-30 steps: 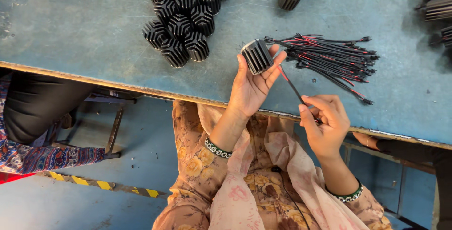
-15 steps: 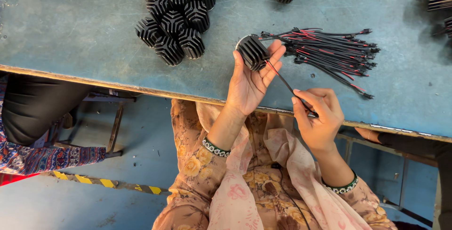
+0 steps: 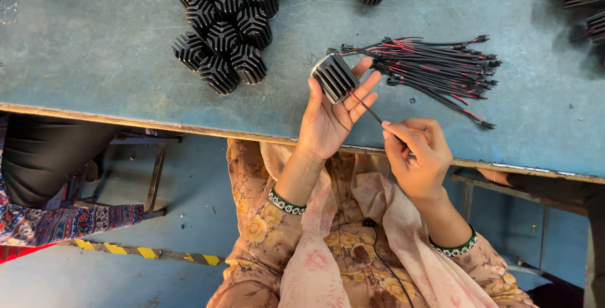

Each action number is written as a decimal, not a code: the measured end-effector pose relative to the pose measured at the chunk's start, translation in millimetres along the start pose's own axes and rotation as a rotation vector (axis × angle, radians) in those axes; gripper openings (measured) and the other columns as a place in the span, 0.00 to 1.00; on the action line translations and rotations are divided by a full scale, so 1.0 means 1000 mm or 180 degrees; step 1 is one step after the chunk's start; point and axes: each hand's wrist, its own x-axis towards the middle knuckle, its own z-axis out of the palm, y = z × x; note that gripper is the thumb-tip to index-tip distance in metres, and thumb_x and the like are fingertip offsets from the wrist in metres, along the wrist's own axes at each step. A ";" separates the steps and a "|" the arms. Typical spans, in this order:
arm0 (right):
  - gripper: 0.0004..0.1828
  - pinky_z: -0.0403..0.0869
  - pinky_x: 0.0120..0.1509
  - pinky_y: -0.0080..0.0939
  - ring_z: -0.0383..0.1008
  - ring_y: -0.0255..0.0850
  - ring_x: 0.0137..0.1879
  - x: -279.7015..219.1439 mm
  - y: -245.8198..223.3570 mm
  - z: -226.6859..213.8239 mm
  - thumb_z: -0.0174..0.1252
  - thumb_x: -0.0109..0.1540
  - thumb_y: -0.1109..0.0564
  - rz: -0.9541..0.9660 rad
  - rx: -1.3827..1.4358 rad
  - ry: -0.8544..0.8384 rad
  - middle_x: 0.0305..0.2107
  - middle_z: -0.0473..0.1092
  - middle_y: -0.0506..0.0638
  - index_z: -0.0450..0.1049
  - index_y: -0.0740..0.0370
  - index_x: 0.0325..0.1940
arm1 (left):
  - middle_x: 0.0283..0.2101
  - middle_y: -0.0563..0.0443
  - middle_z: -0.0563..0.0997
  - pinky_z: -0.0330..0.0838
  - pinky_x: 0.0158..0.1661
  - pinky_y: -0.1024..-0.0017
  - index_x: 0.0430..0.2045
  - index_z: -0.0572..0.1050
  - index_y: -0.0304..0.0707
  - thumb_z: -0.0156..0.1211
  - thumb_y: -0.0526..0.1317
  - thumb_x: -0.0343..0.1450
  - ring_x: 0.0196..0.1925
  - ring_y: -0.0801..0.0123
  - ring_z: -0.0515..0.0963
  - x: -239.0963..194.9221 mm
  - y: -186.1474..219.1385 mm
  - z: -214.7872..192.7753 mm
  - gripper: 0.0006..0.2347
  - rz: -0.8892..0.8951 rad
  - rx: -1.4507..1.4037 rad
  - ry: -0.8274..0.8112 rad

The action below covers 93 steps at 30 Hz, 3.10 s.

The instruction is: The person is assembling electronic components by inserting wires into heat sinks with a thin probe tool and organizing the completed units on a factory assembly table.

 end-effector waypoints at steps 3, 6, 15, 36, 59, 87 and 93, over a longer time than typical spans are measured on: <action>0.12 0.67 0.33 0.28 0.70 0.29 0.32 0.000 0.000 -0.001 0.68 0.63 0.70 -0.0066 -0.0033 0.0060 0.40 0.69 0.50 0.80 0.60 0.48 | 0.76 0.38 0.59 0.64 0.72 0.51 0.73 0.56 0.46 0.42 0.60 0.79 0.76 0.42 0.62 -0.002 -0.001 0.000 0.29 0.0008 0.0042 -0.0091; 0.12 0.66 0.33 0.29 0.69 0.29 0.31 0.000 -0.001 0.000 0.68 0.63 0.70 -0.0092 -0.0073 0.0085 0.40 0.69 0.49 0.81 0.60 0.48 | 0.77 0.38 0.58 0.62 0.72 0.51 0.73 0.58 0.47 0.45 0.60 0.79 0.76 0.41 0.62 -0.003 -0.001 -0.002 0.29 0.0039 0.0063 -0.0127; 0.15 0.66 0.33 0.29 0.69 0.29 0.32 -0.004 0.002 0.000 0.68 0.61 0.71 -0.0186 -0.0215 0.0138 0.40 0.69 0.49 0.81 0.58 0.48 | 0.79 0.38 0.55 0.55 0.77 0.49 0.70 0.64 0.45 0.53 0.58 0.77 0.79 0.40 0.57 -0.007 -0.004 -0.007 0.27 0.0092 -0.0062 -0.0260; 0.16 0.64 0.30 0.31 0.66 0.28 0.28 -0.005 0.000 -0.002 0.69 0.60 0.72 -0.0260 -0.0237 0.0144 0.39 0.69 0.50 0.81 0.60 0.49 | 0.77 0.43 0.59 0.47 0.80 0.49 0.65 0.70 0.47 0.69 0.50 0.72 0.83 0.41 0.50 -0.009 -0.003 -0.002 0.27 0.0224 -0.0256 -0.0361; 0.10 0.66 0.34 0.31 0.67 0.34 0.31 0.006 -0.004 0.005 0.69 0.62 0.67 0.0175 0.0365 0.0248 0.36 0.73 0.51 0.75 0.64 0.43 | 0.75 0.32 0.60 0.64 0.73 0.49 0.67 0.65 0.47 0.65 0.51 0.75 0.77 0.38 0.62 -0.008 -0.004 0.003 0.26 0.0009 0.0498 -0.0339; 0.08 0.73 0.30 0.30 0.78 0.32 0.26 0.006 0.012 0.009 0.60 0.67 0.58 0.1021 0.0720 -0.0336 0.25 0.78 0.49 0.78 0.66 0.45 | 0.69 0.30 0.67 0.75 0.60 0.49 0.61 0.62 0.42 0.66 0.43 0.75 0.61 0.41 0.78 -0.010 -0.011 0.009 0.23 -0.0047 0.1293 -0.0318; 0.12 0.75 0.42 0.36 0.78 0.37 0.36 0.038 0.038 -0.034 0.67 0.62 0.55 0.0841 0.0735 -0.0874 0.34 0.79 0.51 0.81 0.64 0.47 | 0.68 0.31 0.71 0.75 0.65 0.53 0.61 0.62 0.38 0.68 0.35 0.74 0.60 0.50 0.80 -0.007 -0.021 0.006 0.24 0.0311 0.2030 -0.0438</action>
